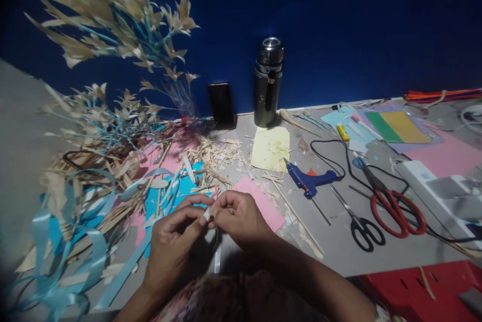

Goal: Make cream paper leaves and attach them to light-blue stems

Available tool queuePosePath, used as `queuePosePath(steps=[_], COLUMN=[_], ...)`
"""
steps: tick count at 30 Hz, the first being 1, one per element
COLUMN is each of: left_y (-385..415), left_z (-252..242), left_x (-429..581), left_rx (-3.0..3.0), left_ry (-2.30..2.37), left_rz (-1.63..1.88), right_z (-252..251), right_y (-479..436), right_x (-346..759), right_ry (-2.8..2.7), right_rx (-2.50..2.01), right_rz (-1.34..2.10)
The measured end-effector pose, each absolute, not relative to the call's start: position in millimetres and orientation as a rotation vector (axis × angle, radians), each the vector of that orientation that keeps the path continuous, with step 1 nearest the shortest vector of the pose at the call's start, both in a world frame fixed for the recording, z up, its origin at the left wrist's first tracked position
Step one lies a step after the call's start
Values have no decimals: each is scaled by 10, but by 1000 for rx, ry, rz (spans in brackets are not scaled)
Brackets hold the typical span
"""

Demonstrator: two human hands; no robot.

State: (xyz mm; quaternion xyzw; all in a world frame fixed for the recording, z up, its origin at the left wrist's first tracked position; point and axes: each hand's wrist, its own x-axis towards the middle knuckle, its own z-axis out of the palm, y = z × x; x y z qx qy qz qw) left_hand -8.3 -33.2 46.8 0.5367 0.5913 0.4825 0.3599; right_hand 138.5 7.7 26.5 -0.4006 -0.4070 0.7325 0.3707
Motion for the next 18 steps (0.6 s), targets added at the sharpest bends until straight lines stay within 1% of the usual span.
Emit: queuePosePath(steps=[5, 13, 18], left_y=[-312, -321, -341], left_z=[487, 437, 458], left_x=[-97, -135, -158], left_rx=[1403, 1420, 1423], left_ry=[1435, 1443, 1464], left_rz=[1241, 1303, 1296], right_z=[150, 98, 83], right_y=[84, 104, 94], right_x=[1396, 1419, 1439], right_ry=[-1037, -1002, -1131], right_rx=[-1014, -917, -1016], right_rz=[1881, 1949, 1761])
